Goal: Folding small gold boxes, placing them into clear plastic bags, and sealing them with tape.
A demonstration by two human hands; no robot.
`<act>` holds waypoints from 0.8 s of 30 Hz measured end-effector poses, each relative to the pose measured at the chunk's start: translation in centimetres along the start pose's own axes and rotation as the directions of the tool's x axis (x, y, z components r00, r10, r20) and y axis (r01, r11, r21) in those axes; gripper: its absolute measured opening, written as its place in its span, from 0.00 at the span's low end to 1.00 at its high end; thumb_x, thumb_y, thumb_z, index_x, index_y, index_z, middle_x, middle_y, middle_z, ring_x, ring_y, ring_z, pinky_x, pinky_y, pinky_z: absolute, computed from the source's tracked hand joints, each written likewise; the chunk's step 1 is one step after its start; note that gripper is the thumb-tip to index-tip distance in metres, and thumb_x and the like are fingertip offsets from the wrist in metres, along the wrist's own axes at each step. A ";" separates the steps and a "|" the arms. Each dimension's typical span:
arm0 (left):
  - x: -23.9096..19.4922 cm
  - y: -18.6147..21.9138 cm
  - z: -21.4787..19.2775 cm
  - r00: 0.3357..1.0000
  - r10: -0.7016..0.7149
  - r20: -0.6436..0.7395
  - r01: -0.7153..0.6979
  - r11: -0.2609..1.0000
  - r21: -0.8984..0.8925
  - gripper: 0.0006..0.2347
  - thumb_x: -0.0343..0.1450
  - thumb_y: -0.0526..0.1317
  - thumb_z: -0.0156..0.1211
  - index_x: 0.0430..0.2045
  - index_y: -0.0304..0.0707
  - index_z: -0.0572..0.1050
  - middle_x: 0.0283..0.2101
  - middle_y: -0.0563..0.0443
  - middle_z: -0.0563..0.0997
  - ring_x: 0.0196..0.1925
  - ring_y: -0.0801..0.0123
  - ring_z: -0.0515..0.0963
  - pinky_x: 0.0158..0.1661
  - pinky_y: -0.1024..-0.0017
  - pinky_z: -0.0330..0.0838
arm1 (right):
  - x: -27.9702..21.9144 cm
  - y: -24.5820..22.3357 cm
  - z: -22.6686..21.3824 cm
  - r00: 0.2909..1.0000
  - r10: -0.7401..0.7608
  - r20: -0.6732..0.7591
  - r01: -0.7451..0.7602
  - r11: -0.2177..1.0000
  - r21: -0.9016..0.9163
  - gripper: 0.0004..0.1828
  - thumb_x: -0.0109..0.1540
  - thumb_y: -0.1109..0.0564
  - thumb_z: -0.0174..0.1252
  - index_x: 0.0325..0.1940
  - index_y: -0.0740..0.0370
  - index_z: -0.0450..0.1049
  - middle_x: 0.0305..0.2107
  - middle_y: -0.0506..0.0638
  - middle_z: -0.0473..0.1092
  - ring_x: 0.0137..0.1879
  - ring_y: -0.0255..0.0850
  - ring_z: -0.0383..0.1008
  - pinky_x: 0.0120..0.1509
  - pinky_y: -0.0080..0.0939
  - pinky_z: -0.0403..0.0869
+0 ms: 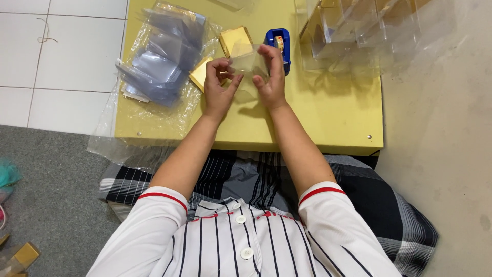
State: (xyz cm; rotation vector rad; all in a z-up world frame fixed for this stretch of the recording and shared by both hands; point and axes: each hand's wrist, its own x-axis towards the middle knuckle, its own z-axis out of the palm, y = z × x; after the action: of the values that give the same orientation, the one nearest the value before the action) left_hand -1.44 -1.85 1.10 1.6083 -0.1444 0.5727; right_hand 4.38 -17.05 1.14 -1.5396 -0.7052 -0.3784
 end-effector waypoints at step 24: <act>0.1 -0.8 0.0 0.997 0.042 0.064 -0.048 0.995 0.091 0.30 0.68 0.32 0.72 0.63 0.46 0.61 0.63 0.52 0.71 0.59 0.64 0.73 0.60 0.68 0.69 | -0.9 1.2 0.3 1.000 0.000 -0.016 0.002 0.990 0.141 0.33 0.68 0.56 0.49 0.78 0.50 0.49 0.71 0.57 0.61 0.79 0.51 0.62 0.85 0.53 0.62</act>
State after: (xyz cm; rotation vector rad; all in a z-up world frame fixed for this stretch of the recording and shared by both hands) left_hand -1.02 -1.71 0.40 1.7169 -0.2031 0.5715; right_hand 4.44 -16.94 -0.36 -1.4017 -0.7057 -0.3339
